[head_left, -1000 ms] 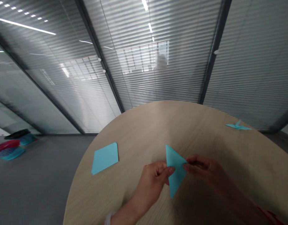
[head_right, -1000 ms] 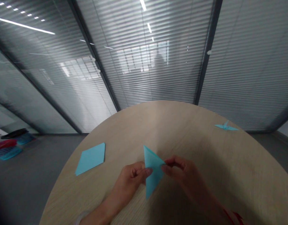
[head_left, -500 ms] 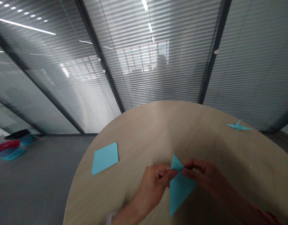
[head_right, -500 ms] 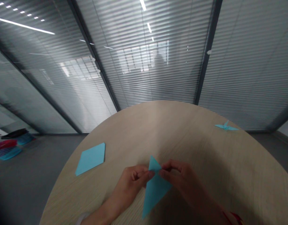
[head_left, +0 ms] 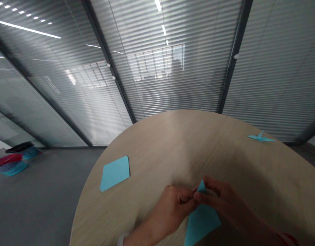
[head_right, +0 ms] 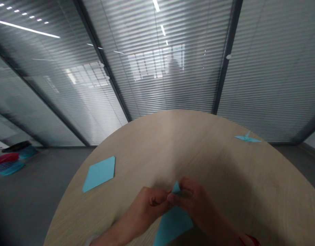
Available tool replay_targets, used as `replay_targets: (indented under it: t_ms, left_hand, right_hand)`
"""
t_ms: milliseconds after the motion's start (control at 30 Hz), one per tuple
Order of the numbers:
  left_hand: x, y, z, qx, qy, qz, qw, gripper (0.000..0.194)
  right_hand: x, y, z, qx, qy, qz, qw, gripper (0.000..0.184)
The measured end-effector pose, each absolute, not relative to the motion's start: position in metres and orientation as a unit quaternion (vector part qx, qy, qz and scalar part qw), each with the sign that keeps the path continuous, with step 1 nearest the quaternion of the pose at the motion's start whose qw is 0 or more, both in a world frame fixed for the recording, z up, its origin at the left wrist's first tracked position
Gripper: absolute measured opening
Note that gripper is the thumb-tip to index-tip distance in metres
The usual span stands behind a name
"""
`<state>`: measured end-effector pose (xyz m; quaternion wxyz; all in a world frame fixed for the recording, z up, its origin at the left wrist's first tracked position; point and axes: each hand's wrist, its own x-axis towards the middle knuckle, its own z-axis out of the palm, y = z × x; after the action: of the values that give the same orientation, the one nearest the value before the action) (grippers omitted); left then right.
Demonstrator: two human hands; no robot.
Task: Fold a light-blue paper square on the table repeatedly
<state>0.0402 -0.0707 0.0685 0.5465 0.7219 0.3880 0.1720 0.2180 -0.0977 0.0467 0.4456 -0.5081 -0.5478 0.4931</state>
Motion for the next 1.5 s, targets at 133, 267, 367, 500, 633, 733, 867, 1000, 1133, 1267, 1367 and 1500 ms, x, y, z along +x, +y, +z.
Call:
replay_targets:
  t_ms: [133, 267, 367, 500, 633, 733, 867, 1000, 1133, 1267, 1367, 1500]
  left_hand:
    - [0.039, -0.07, 0.063, 0.726, 0.385, 0.166, 0.546, 0.044]
    - [0.039, -0.069, 0.066, 0.725, 0.388, 0.152, 0.548, 0.043]
    - [0.038, -0.07, 0.071, 0.73, 0.396, 0.136, 0.54, 0.043]
    - [0.038, -0.071, 0.074, 0.73, 0.399, 0.122, 0.542, 0.041]
    - [0.038, -0.07, 0.077, 0.718, 0.401, 0.136, 0.552, 0.041]
    - [0.036, -0.069, 0.079, 0.714, 0.399, 0.141, 0.558, 0.042]
    - [0.033, -0.068, 0.081, 0.713, 0.416, 0.138, 0.547, 0.044]
    - [0.034, -0.07, 0.079, 0.685, 0.406, 0.149, 0.586, 0.041]
    - [0.038, -0.073, 0.077, 0.615, 0.393, 0.155, 0.666, 0.041]
    - [0.037, -0.076, 0.08, 0.605, 0.383, 0.154, 0.681, 0.038]
    - [0.035, -0.08, 0.087, 0.61, 0.347, 0.135, 0.699, 0.035]
    - [0.033, -0.079, 0.094, 0.662, 0.341, 0.196, 0.638, 0.034]
  right_hand:
    - [0.217, -0.099, 0.049, -0.538, -0.538, 0.464, 0.453, 0.025]
    - [0.219, -0.099, 0.053, -0.535, -0.508, 0.497, 0.457, 0.033]
    - [0.221, -0.097, 0.055, -0.543, -0.488, 0.505, 0.459, 0.032]
    - [0.222, -0.097, 0.058, -0.552, -0.476, 0.491, 0.476, 0.029]
    - [0.221, -0.1, 0.059, -0.557, -0.466, 0.48, 0.492, 0.031]
    - [0.222, -0.1, 0.061, -0.569, -0.449, 0.476, 0.498, 0.031]
    - [0.225, -0.097, 0.067, -0.581, -0.435, 0.471, 0.5, 0.031]
    - [0.234, -0.092, 0.068, -0.599, -0.419, 0.451, 0.512, 0.032]
    - [0.246, -0.085, 0.061, -0.616, -0.398, 0.416, 0.537, 0.03]
    - [0.256, -0.08, 0.065, -0.622, -0.376, 0.404, 0.555, 0.029]
    - [0.261, -0.079, 0.075, -0.608, -0.339, 0.414, 0.586, 0.025]
    - [0.257, -0.081, 0.072, -0.566, -0.33, 0.477, 0.586, 0.021]
